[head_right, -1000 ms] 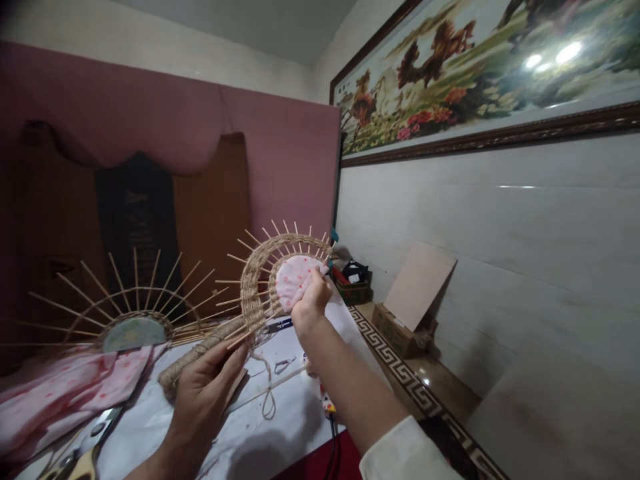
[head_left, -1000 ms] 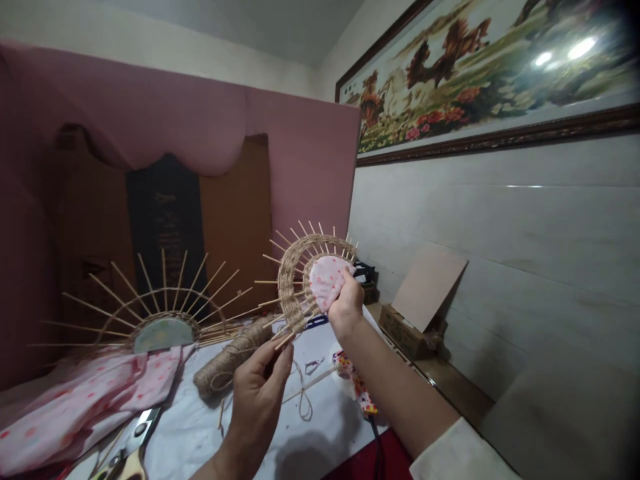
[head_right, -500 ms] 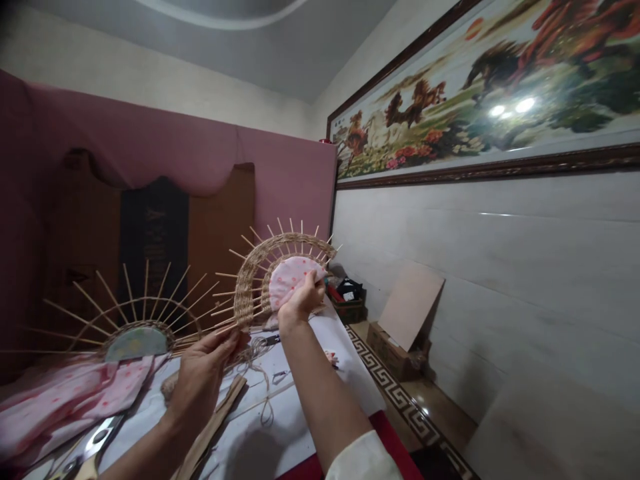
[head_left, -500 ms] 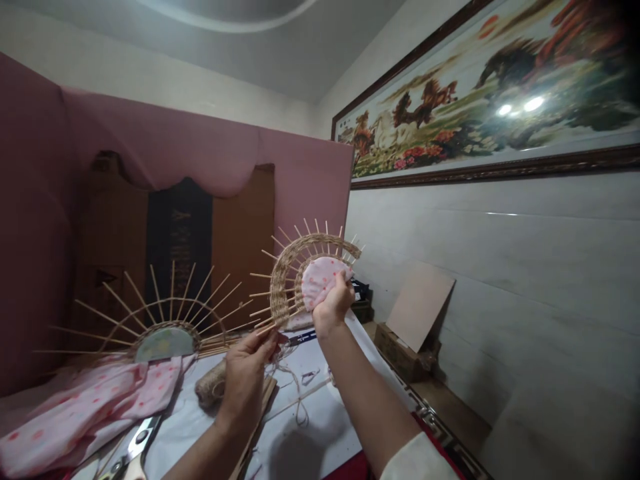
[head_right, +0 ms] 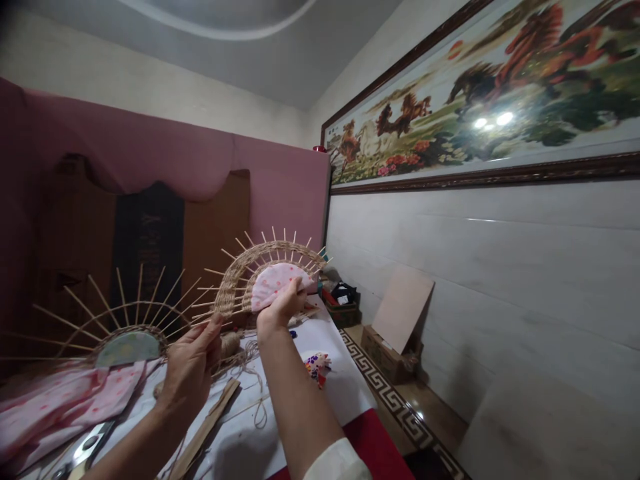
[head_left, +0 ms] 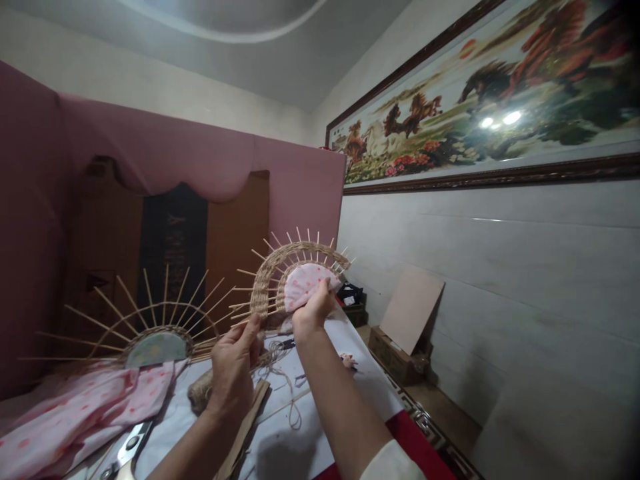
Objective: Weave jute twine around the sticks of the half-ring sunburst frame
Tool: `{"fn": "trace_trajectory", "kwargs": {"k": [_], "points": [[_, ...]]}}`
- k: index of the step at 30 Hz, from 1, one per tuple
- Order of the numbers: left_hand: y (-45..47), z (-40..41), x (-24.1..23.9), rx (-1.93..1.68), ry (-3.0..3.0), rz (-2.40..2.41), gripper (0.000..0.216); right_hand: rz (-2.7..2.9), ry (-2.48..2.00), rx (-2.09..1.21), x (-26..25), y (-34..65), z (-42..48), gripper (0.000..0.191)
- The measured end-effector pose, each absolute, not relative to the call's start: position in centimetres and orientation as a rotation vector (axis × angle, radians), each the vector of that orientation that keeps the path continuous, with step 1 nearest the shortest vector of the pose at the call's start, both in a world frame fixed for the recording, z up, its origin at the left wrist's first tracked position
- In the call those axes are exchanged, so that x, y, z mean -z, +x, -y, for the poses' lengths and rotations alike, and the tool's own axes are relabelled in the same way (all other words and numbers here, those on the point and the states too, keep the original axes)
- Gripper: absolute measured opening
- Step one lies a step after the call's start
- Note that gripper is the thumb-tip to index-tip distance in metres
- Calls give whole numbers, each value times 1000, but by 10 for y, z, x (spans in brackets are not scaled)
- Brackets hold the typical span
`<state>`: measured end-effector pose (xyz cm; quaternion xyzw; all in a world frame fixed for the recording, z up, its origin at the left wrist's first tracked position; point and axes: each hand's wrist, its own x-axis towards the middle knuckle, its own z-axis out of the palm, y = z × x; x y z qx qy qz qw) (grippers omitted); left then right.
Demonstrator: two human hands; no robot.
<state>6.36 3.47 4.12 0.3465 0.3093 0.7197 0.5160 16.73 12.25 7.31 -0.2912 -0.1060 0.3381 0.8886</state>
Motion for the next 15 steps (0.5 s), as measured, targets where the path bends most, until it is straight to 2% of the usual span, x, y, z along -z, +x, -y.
{"fn": "trace_trajectory", "kwargs": {"k": [4, 8, 15], "points": [[54, -36, -46, -1711, 839, -684, 35, 370, -504, -916, -72, 144, -94, 33], [46, -36, -47, -1655, 856, -650, 35, 433, -346, -1402, -65, 124, -68, 33], [44, -32, -41, -1616, 869, -682, 38, 378, -478, -1328, -56, 122, -65, 28]]}}
